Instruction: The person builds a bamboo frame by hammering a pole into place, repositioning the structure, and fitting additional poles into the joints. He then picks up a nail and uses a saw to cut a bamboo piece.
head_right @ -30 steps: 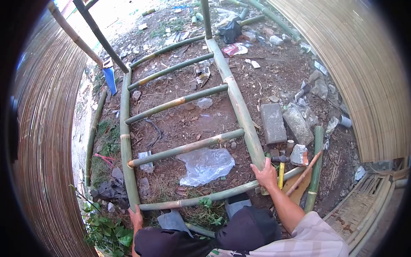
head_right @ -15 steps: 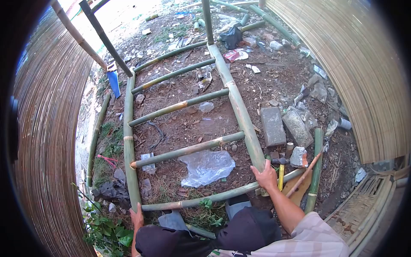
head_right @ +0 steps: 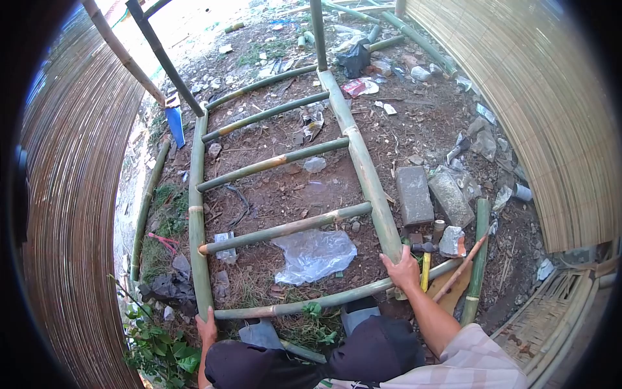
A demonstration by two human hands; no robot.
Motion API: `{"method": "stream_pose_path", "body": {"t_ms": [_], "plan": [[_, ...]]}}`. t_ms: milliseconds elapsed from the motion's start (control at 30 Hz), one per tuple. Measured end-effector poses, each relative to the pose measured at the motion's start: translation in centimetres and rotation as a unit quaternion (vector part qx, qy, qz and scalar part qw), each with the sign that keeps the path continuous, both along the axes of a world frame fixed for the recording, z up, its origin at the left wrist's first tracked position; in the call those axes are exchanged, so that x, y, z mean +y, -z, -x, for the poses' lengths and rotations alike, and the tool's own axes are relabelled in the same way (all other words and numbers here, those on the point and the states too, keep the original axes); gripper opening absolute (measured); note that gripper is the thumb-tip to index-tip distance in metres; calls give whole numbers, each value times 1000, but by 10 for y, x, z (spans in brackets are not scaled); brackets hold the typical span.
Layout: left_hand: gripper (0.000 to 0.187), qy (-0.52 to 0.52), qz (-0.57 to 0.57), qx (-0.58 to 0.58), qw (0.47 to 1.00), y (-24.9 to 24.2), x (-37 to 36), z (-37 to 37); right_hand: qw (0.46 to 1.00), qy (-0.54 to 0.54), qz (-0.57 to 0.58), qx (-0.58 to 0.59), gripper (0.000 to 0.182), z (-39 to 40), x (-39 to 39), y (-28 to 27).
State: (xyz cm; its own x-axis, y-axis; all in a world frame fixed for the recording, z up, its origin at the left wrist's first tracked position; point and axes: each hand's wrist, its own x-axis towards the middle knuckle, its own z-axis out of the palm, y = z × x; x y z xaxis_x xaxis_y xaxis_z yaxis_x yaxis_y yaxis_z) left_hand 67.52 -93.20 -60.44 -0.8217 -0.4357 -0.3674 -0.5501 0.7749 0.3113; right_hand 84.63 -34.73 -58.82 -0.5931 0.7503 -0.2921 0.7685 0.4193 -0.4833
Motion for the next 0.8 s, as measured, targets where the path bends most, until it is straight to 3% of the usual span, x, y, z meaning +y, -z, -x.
{"method": "stream_pose_path", "body": {"t_ms": [300,533,567,633,667,733,800], "plan": [[83,4,3,-41,999,-9,0,8,1000,-5,0,2,71,1,0,-4],[104,23,51,-235,970,-18,-7,52,999,-24,34,-26,78,4,11,-5],[108,42,84,-287,953,-16,-8,60,993,-42,28,-107,81,9,14,-18],[107,62,116,-264,956,-45,21,77,957,-101,18,-270,86,30,25,-42],[106,80,149,-244,955,-61,38,91,958,-98,17,-269,86,45,33,-59],[90,143,131,-213,957,-74,53,135,929,-206,9,-307,80,83,45,-93],[85,249,133,-133,950,-102,89,176,960,-211,-45,-176,74,129,47,-121]]}}
